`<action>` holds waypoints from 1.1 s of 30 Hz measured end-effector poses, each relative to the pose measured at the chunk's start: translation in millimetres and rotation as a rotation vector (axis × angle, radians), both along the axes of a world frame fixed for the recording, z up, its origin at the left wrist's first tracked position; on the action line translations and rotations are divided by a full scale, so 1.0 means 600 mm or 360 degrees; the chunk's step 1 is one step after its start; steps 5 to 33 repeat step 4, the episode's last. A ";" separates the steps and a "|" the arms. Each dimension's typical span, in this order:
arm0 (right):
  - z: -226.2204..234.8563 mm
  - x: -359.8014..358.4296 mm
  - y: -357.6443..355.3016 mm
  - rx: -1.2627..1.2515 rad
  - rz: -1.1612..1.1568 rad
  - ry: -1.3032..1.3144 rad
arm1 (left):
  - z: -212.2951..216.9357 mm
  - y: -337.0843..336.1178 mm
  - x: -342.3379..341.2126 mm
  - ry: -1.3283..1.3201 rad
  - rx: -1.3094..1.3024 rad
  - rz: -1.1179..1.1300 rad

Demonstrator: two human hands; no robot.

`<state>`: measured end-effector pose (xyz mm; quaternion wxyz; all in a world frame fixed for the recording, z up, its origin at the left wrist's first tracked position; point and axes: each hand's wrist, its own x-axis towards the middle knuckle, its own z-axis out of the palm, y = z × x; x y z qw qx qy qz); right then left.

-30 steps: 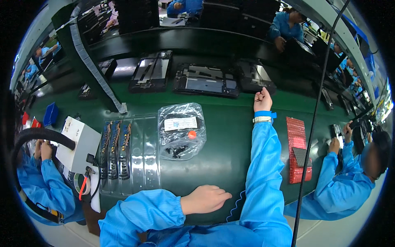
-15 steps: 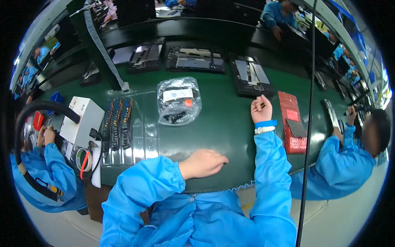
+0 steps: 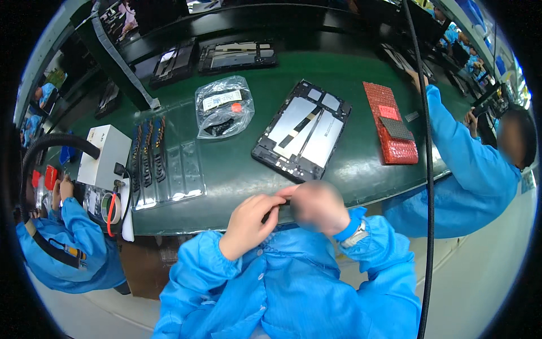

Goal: Assemble internal components and wiring for a tablet or screen device.

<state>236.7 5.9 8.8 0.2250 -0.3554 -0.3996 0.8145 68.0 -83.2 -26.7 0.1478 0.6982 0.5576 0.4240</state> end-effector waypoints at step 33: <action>-0.004 -0.004 0.165 0.1508 -0.0439 -0.0589 | 0.004 -0.010 0.021 -0.0217 -0.0010 0.0172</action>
